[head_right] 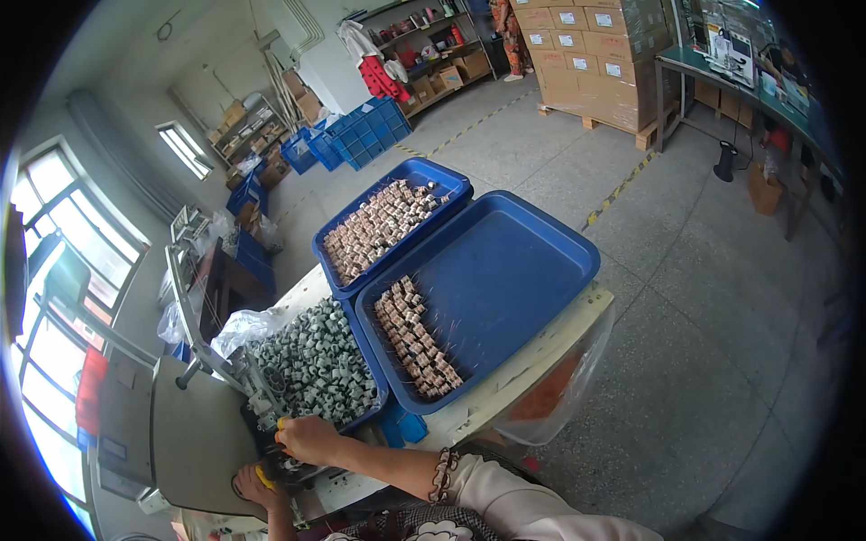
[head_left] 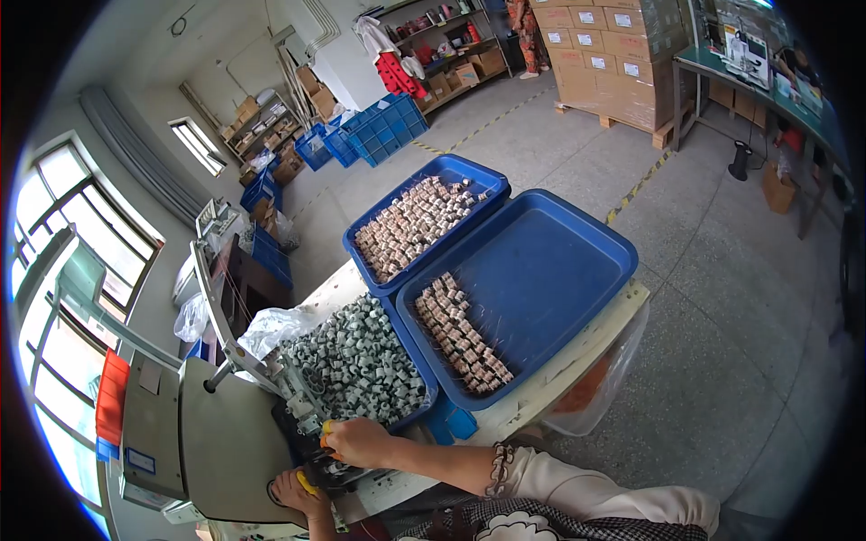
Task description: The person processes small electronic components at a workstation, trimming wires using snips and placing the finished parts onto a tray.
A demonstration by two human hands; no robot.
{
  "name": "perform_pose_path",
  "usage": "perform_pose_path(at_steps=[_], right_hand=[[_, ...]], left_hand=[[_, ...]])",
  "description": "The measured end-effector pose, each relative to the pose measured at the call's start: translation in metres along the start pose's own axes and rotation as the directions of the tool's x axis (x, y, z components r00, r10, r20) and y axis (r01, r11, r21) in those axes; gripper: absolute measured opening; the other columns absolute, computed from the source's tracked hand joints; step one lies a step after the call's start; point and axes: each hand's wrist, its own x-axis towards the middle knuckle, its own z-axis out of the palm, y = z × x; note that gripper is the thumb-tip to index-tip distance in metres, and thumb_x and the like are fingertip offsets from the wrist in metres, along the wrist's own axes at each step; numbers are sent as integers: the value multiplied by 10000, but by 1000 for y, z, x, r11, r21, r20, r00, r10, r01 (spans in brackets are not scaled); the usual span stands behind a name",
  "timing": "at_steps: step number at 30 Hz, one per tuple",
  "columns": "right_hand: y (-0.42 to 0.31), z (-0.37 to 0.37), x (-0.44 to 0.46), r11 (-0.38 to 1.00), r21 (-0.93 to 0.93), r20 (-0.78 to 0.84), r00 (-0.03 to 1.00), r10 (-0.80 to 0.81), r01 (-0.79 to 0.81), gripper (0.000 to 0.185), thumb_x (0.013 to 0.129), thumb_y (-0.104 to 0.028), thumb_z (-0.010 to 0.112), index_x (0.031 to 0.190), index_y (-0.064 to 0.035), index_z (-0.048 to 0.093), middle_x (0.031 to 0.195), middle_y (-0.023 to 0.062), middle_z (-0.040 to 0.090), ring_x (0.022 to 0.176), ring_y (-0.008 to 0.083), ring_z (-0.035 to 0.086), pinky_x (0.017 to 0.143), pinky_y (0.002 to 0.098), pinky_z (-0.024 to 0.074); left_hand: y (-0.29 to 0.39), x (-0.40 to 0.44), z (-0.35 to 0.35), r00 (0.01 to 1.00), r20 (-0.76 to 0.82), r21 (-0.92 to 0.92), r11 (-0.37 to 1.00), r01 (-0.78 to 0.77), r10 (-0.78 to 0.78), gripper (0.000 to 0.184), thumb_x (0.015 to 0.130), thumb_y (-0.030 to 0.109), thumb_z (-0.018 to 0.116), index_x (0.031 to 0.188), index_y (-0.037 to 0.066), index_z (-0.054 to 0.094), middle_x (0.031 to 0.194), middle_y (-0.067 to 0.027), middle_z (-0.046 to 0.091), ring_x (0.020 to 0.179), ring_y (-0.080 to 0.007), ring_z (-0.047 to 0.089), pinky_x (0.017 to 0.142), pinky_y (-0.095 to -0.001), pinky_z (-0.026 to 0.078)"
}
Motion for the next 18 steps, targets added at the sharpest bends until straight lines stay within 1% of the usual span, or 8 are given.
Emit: perform_pose_path(at_steps=[5,8,11,13,16,18], right_hand=[[4,9,4,1000,-21,16,1000,-14,14,184,806,-201,654,910,-52,622,865,118,583,793,310,641,658,424,522],[5,10,3,1000,-15,33,999,-16,17,189,805,-199,656,922,-52,625,882,121,581,797,311,641,660,426,522],[9,14,3,999,31,33,999,-30,29,193,804,-191,660,945,-63,629,913,124,575,790,322,638,662,440,519],[5,9,3,1000,23,57,998,-2,0,188,804,-183,663,948,-67,627,908,122,574,791,324,636,658,443,518],[11,12,3,999,45,51,999,-12,9,208,814,-197,664,968,-62,627,899,125,572,781,324,636,653,448,516],[4,6,3,997,70,39,999,-15,12,216,816,-203,663,975,-60,627,896,126,572,775,325,637,652,448,515]], left_hand=[[-2,1,1,1000,-27,5,1000,-12,12,395,863,418,451,751,58,567,707,-110,518,703,-319,509,733,-412,371],[-5,-4,5,1000,-13,30,999,26,-25,413,860,435,449,746,54,561,704,-115,506,696,-324,502,738,-419,371],[-6,-6,8,998,-57,26,999,25,-24,421,858,443,448,728,56,551,694,-117,494,690,-328,496,737,-432,368],[-7,-8,7,999,15,33,999,34,-35,480,830,468,430,762,10,555,739,-154,494,747,-350,496,776,-448,377],[-9,-12,16,999,-41,38,999,26,-24,499,837,483,422,767,8,558,743,-154,497,741,-349,496,776,-449,379],[-14,-15,16,999,-47,45,999,15,-13,508,840,490,418,769,7,560,745,-154,499,738,-349,496,776,-450,379]])
